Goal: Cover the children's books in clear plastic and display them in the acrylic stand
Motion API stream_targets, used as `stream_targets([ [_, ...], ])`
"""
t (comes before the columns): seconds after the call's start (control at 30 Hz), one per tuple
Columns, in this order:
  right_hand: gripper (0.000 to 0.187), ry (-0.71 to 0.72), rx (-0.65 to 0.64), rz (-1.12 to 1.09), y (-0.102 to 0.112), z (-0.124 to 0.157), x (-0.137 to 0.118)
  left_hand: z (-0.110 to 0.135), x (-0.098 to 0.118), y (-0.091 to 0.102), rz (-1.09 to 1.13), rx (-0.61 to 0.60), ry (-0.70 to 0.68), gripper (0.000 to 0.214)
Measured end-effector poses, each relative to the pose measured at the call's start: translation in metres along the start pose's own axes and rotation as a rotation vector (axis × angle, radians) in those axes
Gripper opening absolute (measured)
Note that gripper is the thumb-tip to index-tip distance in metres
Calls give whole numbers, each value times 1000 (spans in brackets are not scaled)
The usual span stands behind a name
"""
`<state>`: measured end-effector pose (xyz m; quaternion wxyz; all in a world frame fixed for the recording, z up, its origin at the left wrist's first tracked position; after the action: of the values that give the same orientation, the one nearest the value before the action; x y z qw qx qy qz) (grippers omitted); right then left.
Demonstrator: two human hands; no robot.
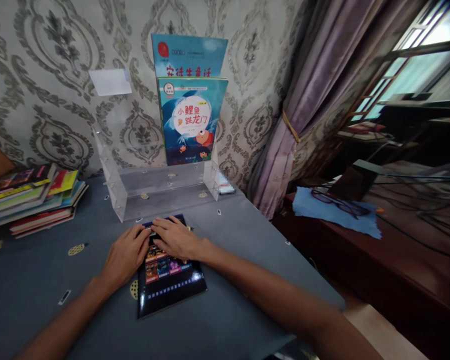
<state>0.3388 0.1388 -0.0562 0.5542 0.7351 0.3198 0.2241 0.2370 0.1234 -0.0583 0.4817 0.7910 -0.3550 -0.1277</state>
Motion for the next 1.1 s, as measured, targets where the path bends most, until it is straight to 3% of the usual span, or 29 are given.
stream_targets([
  [0.33, 38, -142, 15, -26, 3, 23, 36, 0, 0, 0, -28, -17, -16, 39],
  [0.53, 38, -202, 9, -86, 3, 41, 58, 1, -7, -6, -20, -76, 74, 43],
  [0.87, 35, -205, 62, -51, 17, 66, 59, -24, -17, -13, 128, -105, 22, 40],
  [1.1, 28, -220, 92, -89, 32, 91, 53, -51, 8, -24, 182, -84, -33, 40],
])
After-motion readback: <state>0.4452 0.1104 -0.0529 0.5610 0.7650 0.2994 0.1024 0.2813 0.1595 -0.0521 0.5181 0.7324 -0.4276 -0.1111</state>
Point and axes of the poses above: each hand's wrist, its own z-axis away from the middle knuckle, its own y-axis out of the back of the hand, x = y × z, the point moved 8 cm from there along -z, towards the middle knuckle, and after that the axes turned 13 degrees about z, right-handed, at the moved point
